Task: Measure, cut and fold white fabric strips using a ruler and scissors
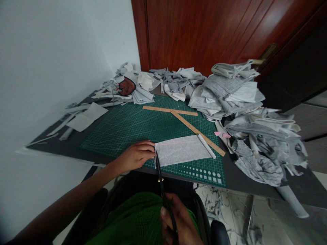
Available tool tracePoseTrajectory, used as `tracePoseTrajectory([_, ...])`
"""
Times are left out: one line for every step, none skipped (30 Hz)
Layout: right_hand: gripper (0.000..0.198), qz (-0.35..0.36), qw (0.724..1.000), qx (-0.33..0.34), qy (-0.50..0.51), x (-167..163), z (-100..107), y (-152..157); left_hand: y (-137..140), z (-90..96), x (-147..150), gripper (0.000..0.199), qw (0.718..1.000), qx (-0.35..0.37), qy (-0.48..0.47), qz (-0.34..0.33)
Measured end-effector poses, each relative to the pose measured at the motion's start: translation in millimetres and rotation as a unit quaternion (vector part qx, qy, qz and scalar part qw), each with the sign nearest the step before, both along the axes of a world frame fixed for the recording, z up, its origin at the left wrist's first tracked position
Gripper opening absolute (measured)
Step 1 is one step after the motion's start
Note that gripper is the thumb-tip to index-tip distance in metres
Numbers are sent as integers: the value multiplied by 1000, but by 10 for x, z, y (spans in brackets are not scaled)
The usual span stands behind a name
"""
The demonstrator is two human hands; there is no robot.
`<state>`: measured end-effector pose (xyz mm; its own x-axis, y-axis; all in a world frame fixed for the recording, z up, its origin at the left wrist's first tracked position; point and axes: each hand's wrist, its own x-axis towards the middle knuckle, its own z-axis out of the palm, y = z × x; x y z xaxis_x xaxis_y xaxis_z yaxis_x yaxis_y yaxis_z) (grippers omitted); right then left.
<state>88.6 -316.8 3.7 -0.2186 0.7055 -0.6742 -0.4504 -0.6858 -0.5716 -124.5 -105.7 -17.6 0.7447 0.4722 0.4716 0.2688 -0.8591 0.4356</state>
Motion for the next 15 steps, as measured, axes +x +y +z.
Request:
tracePoseTrajectory([74, 0, 1000, -1, -1, -7, -4, -1, -6, 1, 0, 22, 1000, 3, 2, 2])
tracePoseTrajectory([74, 1, 1000, 0, -3, -12, -11, -2, -10, -1, -1, 23, 1000, 6, 6, 4])
tracePoseTrajectory([73, 3, 1000, 5, -5, -16, -17, -2, -14, -7, -3, 24, 1000, 10, 11, 6])
tracePoseTrajectory([72, 5, 1000, 13, -7, -18, -22, 0, -17, -14, -5, 24, 1000, 14, 16, 8])
tracePoseTrajectory([70, 9, 1000, 20, -8, -19, -25, 2, -18, -22, -8, 25, 1000, 18, 21, 9])
tracePoseTrajectory([70, 13, 1000, 26, -9, -18, -25, 5, -19, -30, -11, 25, 999, 22, 25, 9])
tracePoseTrajectory([70, 18, 999, 30, -11, -16, -21, 9, -19, -36, -13, 24, 999, 26, 27, 8])
tracePoseTrajectory([72, 23, 999, 31, -14, -13, -14, 13, -20, -40, -16, 24, 999, 30, 28, 8])
tracePoseTrajectory([74, 28, 999, 29, -18, -10, -6, 17, -20, -41, -18, 24, 999, 35, 30, 8])
tracePoseTrajectory([77, 32, 999, 26, -24, -6, 4, 20, -20, -41, -19, 24, 999, 40, 32, 7])
tracePoseTrajectory([80, 37, 999, 22, -32, -3, 13, 22, -21, -40, -20, 25, 998, 45, 36, 6])
tracePoseTrajectory([81, 41, 998, 19, -38, 0, 21, 23, -23, -38, -21, 25, 998, 49, 38, 7])
tracePoseTrajectory([82, 42, 998, 17, -41, 1, 28, 23, -24, -36, -21, 25, 998, 52, 41, 7])
tracePoseTrajectory([81, 42, 998, 17, -42, 2, 33, 23, -26, -35, -21, 25, 998, 53, 43, 8])
tracePoseTrajectory([80, 40, 998, 17, -39, 1, 38, 23, -28, -35, -21, 26, 997, 54, 45, 10])
